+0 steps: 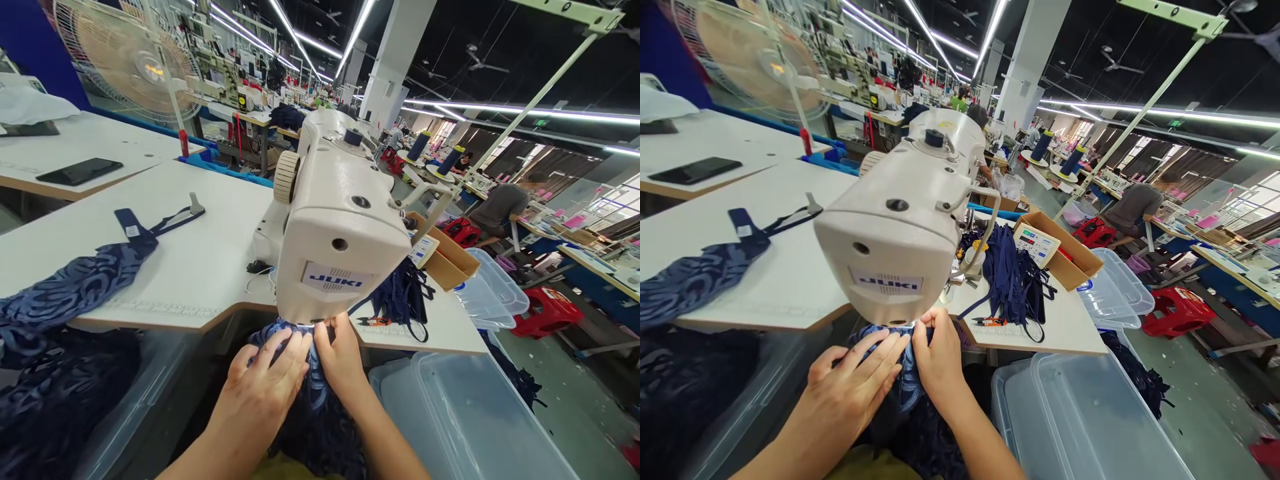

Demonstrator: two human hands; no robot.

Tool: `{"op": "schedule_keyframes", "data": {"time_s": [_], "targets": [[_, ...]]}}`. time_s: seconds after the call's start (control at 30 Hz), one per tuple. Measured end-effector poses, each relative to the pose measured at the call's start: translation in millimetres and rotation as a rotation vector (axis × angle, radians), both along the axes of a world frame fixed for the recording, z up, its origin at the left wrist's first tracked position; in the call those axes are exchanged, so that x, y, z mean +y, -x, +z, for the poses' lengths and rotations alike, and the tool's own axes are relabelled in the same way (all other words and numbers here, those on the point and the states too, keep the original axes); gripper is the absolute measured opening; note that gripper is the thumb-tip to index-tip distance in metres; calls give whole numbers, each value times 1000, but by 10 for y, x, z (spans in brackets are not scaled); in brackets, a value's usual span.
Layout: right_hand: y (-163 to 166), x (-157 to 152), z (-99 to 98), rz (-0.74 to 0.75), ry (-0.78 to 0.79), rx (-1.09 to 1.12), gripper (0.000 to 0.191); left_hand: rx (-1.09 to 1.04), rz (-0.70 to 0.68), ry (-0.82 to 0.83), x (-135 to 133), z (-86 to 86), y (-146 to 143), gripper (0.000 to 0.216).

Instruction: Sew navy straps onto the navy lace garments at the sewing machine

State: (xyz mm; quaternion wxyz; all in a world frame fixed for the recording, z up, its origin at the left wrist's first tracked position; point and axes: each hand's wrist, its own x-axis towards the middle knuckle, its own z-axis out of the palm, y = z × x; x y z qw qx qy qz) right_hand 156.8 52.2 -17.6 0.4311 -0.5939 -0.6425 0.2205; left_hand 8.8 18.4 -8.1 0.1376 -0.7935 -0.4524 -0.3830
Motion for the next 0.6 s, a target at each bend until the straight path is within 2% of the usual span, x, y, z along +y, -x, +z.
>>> {"op": "schedule_keyframes", "data": {"time_s": [0.3, 0.5, 0.6], "targets": [[-60, -35, 7, 63, 25, 4, 7, 36, 19, -2, -11, -25, -20, 28], [-428, -76, -11, 189, 28, -107, 16, 50, 42, 26, -16, 7, -15, 28], [-665, -124, -30, 198, 94, -135, 18, 62, 20, 41, -14, 19, 2, 28]]}}
